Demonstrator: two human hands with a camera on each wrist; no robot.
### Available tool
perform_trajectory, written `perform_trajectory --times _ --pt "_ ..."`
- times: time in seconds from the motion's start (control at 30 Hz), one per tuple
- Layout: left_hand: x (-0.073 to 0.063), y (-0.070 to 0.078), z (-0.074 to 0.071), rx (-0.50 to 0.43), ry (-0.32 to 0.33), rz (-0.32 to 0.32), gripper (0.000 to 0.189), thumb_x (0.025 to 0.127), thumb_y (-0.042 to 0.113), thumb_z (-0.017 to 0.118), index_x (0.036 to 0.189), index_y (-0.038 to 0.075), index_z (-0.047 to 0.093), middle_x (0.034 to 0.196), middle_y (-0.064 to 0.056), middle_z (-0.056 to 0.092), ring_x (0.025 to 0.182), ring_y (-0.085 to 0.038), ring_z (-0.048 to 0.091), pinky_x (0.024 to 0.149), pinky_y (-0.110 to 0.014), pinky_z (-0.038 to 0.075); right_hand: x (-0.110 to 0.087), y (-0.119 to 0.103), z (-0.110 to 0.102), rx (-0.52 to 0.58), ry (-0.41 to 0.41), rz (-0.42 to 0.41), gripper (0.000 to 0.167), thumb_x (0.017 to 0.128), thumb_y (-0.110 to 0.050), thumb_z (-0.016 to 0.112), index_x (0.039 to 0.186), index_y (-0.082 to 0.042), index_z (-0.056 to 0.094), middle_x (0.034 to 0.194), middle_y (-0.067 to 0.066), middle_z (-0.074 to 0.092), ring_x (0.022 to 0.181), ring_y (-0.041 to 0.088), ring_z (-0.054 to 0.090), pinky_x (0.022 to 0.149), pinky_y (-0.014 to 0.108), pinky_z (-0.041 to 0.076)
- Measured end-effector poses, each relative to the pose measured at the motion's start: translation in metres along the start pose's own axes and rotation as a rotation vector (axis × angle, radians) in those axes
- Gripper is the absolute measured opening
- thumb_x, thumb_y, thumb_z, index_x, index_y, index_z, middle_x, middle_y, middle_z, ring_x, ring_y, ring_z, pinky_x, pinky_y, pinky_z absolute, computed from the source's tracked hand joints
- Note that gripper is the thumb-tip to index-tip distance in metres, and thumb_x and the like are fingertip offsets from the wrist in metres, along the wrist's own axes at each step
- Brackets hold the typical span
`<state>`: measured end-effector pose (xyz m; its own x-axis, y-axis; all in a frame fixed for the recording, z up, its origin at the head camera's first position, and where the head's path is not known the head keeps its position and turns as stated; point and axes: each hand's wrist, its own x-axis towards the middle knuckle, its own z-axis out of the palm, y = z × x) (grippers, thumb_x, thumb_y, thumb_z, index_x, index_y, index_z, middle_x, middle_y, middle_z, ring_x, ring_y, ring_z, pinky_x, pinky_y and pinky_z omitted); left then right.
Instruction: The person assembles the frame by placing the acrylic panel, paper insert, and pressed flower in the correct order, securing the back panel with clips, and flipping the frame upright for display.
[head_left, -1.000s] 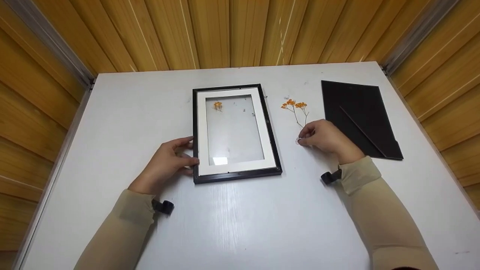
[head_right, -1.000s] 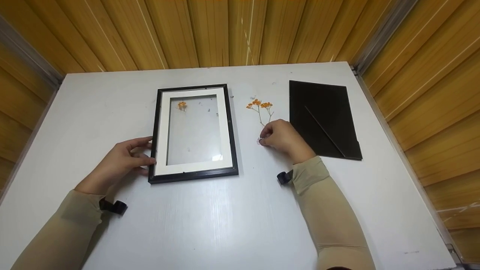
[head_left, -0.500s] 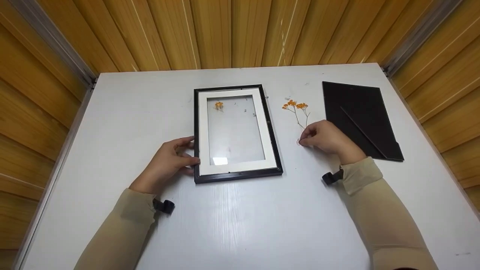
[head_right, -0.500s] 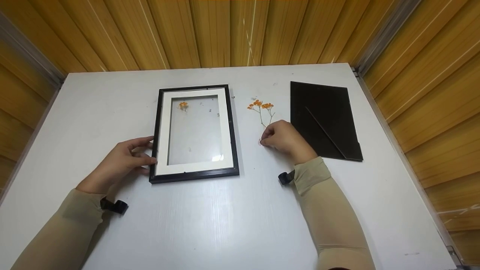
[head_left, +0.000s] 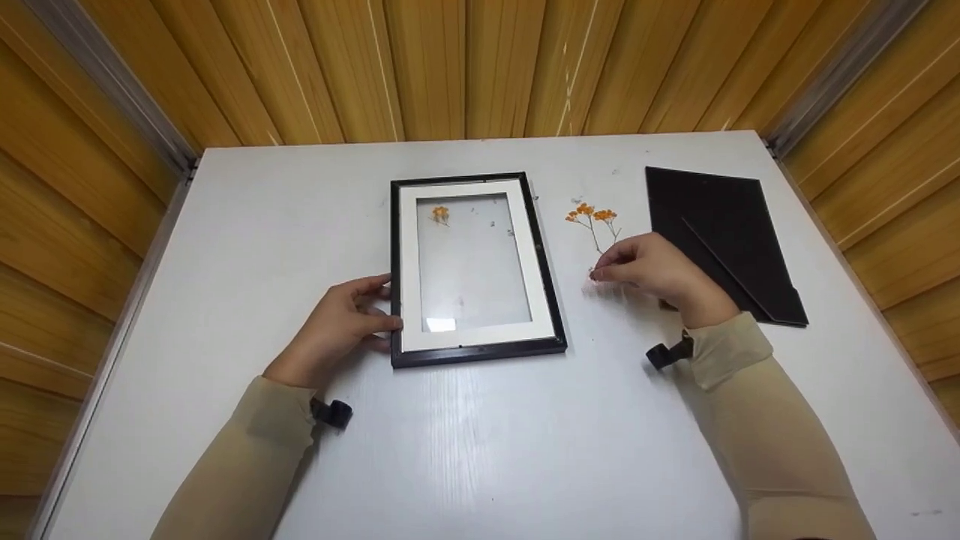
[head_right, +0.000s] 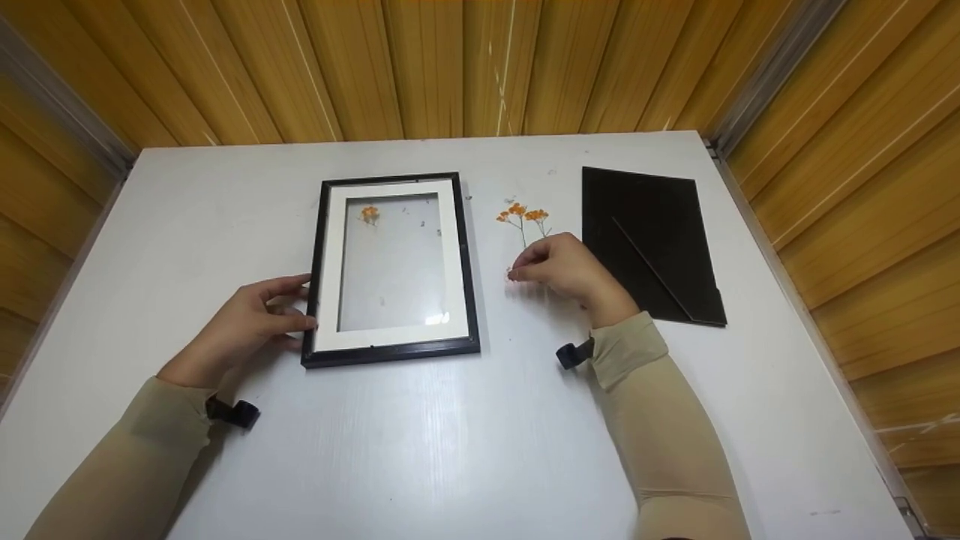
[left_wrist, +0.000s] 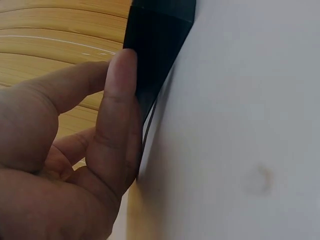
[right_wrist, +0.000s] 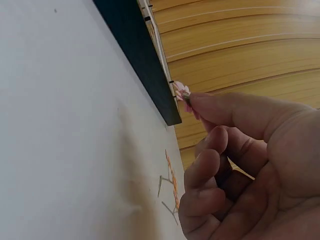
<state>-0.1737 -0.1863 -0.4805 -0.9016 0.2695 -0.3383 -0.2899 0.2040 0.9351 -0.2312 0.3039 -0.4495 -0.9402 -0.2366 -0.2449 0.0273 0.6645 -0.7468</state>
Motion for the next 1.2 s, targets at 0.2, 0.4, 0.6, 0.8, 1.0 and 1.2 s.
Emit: perform_trajectory --times 0.2,0.4,0.6,0.8,1.0,1.2 --pt "-0.002 -0.001 0.004 0.024 -0.012 -0.04 0.088 0.094 -0.004 0.086 0.173 0.007 0.046 0.156 -0.021 0.056 0.099 -0.02 0.08 0.084 -0.04 0.073 0.018 -0.02 0.009 0.234 -0.058 0.002 0.013 0.099 -0.015 0.086 0.106 -0.003 0.084 0.091 -0.014 0.082 0.072 0.006 0.052 0.066 0.021 0.044" --pt "-0.002 0.001 0.005 0.112 -0.002 -0.064 0.09 0.093 -0.002 0.088 0.172 0.006 0.047 0.16 -0.023 0.059 0.097 -0.018 0.082 0.083 -0.036 0.072 0.051 -0.052 0.02 0.284 -0.1 -0.022 0.004 0.099 -0.015 0.086 0.099 -0.011 0.085 0.089 -0.013 0.081 0.067 0.005 0.048 0.065 0.021 0.042" --pt "-0.002 0.002 0.005 0.131 0.015 -0.054 0.089 0.092 -0.007 0.086 0.171 0.002 0.045 0.159 -0.026 0.059 0.094 -0.016 0.08 0.079 -0.033 0.072 0.081 -0.082 0.033 0.3 -0.124 -0.009 0.005 0.102 -0.015 0.084 0.099 -0.012 0.086 0.095 -0.009 0.085 0.072 0.008 0.05 0.067 0.022 0.043" --pt "0.0 0.004 0.008 0.142 0.013 -0.044 0.089 0.092 -0.007 0.087 0.171 0.002 0.046 0.157 -0.026 0.061 0.092 -0.015 0.079 0.078 -0.032 0.072 0.102 -0.101 0.045 0.25 -0.113 0.01 0.006 0.103 -0.012 0.081 0.099 -0.011 0.086 0.1 -0.007 0.086 0.077 0.012 0.053 0.071 0.027 0.045" --pt "0.0 0.006 0.008 0.124 0.018 -0.052 0.088 0.092 -0.006 0.088 0.17 0.004 0.049 0.157 -0.025 0.063 0.091 -0.016 0.079 0.078 -0.033 0.072 0.118 -0.116 0.059 0.152 -0.103 0.033 0.005 0.101 -0.017 0.085 0.101 -0.012 0.086 0.099 -0.009 0.083 0.074 0.009 0.053 0.064 0.023 0.042" --pt "-0.003 0.009 0.005 0.085 0.011 -0.064 0.089 0.092 -0.006 0.088 0.171 0.005 0.048 0.159 -0.024 0.062 0.093 -0.016 0.082 0.082 -0.034 0.072 0.131 -0.127 0.07 0.091 -0.081 0.007 0.007 0.1 -0.015 0.086 0.101 -0.008 0.086 0.106 -0.001 0.085 0.09 0.013 0.059 0.078 0.027 0.051"
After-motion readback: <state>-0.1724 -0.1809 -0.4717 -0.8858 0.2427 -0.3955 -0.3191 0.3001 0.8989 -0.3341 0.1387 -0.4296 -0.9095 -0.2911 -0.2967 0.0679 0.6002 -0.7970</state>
